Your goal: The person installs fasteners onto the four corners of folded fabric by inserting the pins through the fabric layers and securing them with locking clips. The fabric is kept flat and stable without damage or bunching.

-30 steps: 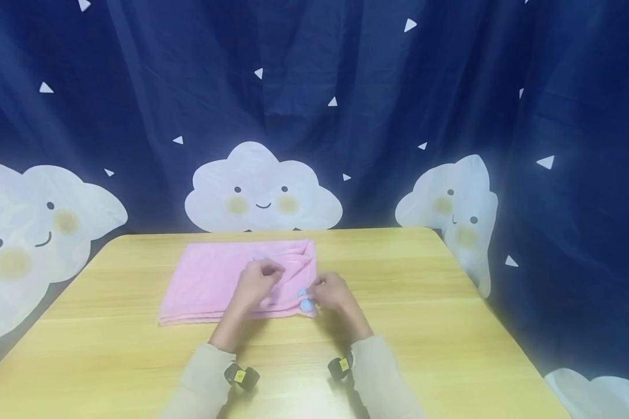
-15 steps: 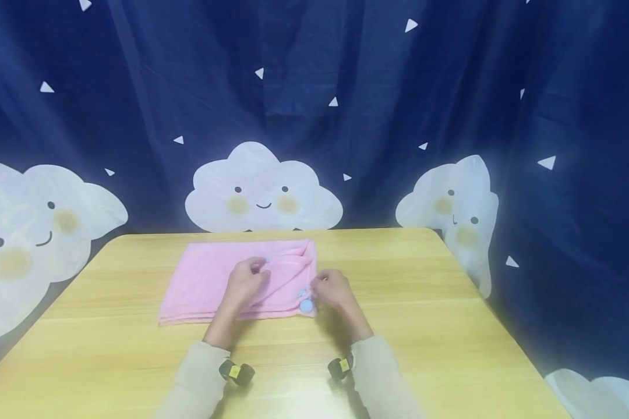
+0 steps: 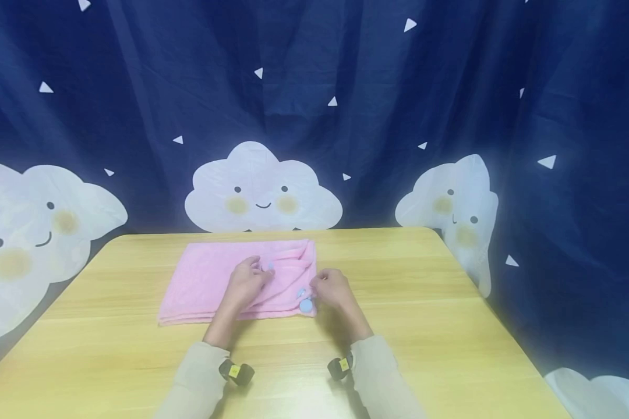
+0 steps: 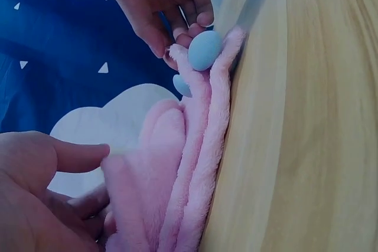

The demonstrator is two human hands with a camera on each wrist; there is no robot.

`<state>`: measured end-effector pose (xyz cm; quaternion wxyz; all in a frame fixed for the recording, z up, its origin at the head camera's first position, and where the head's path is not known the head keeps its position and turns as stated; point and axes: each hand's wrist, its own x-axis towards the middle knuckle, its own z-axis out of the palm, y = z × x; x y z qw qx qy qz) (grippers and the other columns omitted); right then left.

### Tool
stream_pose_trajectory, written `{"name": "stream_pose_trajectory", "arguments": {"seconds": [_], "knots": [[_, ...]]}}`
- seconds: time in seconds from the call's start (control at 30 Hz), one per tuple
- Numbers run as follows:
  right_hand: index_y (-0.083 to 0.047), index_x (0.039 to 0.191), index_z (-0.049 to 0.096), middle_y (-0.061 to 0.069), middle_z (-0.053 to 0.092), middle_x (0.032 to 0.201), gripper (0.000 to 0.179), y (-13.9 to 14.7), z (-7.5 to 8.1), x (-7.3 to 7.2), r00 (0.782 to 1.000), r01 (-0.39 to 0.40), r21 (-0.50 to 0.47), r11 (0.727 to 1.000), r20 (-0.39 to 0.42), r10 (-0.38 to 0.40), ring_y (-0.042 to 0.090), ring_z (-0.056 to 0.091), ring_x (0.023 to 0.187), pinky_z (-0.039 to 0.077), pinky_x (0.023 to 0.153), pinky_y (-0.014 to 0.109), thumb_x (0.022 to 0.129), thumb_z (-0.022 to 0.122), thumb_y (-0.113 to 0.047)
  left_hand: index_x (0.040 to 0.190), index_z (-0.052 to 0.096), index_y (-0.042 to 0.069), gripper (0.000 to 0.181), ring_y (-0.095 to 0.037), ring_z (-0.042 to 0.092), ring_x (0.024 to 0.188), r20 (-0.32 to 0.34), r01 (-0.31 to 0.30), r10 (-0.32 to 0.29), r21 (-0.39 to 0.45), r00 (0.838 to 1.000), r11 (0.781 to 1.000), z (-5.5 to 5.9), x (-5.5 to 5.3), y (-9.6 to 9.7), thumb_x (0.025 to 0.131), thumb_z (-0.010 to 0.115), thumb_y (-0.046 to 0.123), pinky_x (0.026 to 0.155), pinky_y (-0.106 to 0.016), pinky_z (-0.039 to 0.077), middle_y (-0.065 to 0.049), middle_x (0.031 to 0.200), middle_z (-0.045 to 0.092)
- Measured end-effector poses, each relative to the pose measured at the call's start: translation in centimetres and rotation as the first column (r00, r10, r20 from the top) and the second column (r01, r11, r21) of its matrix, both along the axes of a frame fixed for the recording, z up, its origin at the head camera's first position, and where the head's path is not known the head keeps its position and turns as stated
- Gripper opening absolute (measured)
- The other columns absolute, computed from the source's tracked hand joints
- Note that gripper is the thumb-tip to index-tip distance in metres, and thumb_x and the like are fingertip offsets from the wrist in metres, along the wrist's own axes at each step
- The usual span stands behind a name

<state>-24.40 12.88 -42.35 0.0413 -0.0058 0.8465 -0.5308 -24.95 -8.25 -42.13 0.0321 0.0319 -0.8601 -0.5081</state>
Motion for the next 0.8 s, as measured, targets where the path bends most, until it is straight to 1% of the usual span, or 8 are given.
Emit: {"name": "stream_pose_trajectory", "arguments": {"seconds": [0.1,0.13,0.2,0.33,0.43,0.53,0.6,0.8], "knots": [[0.009,0.091,0.068,0.016,0.065,0.075,0.017,-0.02,0.02,-0.01,1.000,0.001,-0.007,1.000,0.001,-0.001,0.019,0.059,0.066,0.053,0.062,0.031,0.093,0.058,-0.005,0.143,0.051,-0.006,0.065,-0.037,0.062,0.110,0.035,0.020,-0.019,-0.025,0.999,0.999,0.00,0.08,0.00,0.088,0.074,0.020,0.111,-0.056,0.042,-0.025,0.134,0.062],[0.009,0.091,0.068,0.016,0.065,0.075,0.017,-0.02,0.01,-0.02,1.000,0.000,-0.008,1.000,0.001,0.000,0.019,0.059,0.066,0.053,0.062,0.031,0.093,0.058,-0.004,0.142,0.052,-0.005,0.064,-0.035,0.062,0.111,0.044,0.027,-0.026,-0.039,0.999,0.999,-0.02,0.06,0.01,0.087,0.075,0.019,0.109,-0.056,0.044,-0.024,0.129,0.065],[0.009,0.091,0.068,0.016,0.065,0.075,0.017,-0.03,-0.01,-0.04,1.000,0.001,-0.007,1.000,0.002,-0.001,0.019,0.059,0.066,0.053,0.062,0.031,0.093,0.058,-0.004,0.140,0.055,-0.003,0.063,-0.033,0.064,0.103,0.057,0.039,-0.034,-0.072,0.998,0.997,-0.06,0.00,0.01,0.084,0.077,0.016,0.101,-0.052,0.049,-0.021,0.117,0.069],[0.008,0.090,0.068,0.016,0.065,0.075,0.016,-0.08,0.04,-0.02,1.000,0.002,-0.005,1.000,0.007,-0.002,0.019,0.059,0.066,0.054,0.063,0.032,0.094,0.058,-0.004,0.132,0.061,0.002,0.055,-0.029,0.064,0.089,0.037,0.056,-0.051,-0.144,0.998,0.988,-0.10,0.11,-0.02,0.081,0.079,0.014,0.084,-0.046,0.052,-0.014,0.100,0.069],[0.008,0.090,0.068,0.016,0.065,0.075,0.017,-0.12,0.08,0.03,1.000,0.001,-0.008,1.000,0.007,-0.001,0.020,0.059,0.067,0.054,0.063,0.032,0.094,0.058,-0.004,0.122,0.064,0.003,0.043,-0.028,0.061,0.090,-0.012,0.056,-0.059,-0.175,0.998,0.983,-0.08,0.26,-0.03,0.083,0.077,0.013,0.081,-0.043,0.049,-0.012,0.097,0.068],[0.009,0.090,0.068,0.016,0.065,0.075,0.017,-0.15,0.06,0.03,1.000,0.002,-0.011,1.000,0.005,-0.002,0.019,0.059,0.066,0.053,0.063,0.032,0.094,0.058,-0.004,0.115,0.064,0.002,0.035,-0.028,0.061,0.088,-0.042,0.049,-0.057,-0.183,0.997,0.982,-0.10,0.31,0.04,0.083,0.076,0.010,0.080,-0.042,0.049,-0.014,0.097,0.068],[0.009,0.090,0.068,0.016,0.065,0.075,0.017,-0.18,0.09,0.04,1.000,0.002,-0.014,1.000,0.005,-0.002,0.019,0.059,0.067,0.053,0.063,0.032,0.094,0.058,-0.004,0.113,0.062,0.002,0.033,-0.028,0.063,0.086,-0.046,0.039,-0.049,-0.193,0.998,0.980,-0.18,0.27,0.12,0.083,0.075,0.008,0.080,-0.042,0.050,-0.015,0.100,0.068],[0.009,0.090,0.068,0.015,0.064,0.075,0.017,-0.19,0.26,0.18,1.000,0.001,-0.026,1.000,0.018,-0.001,0.019,0.059,0.067,0.054,0.063,0.031,0.095,0.058,-0.004,0.124,0.061,0.000,0.044,-0.032,0.069,0.089,-0.036,0.000,-0.007,-0.180,0.999,0.984,-0.21,0.24,0.34,0.084,0.076,0.010,0.088,-0.048,0.053,-0.018,0.106,0.072]]}}
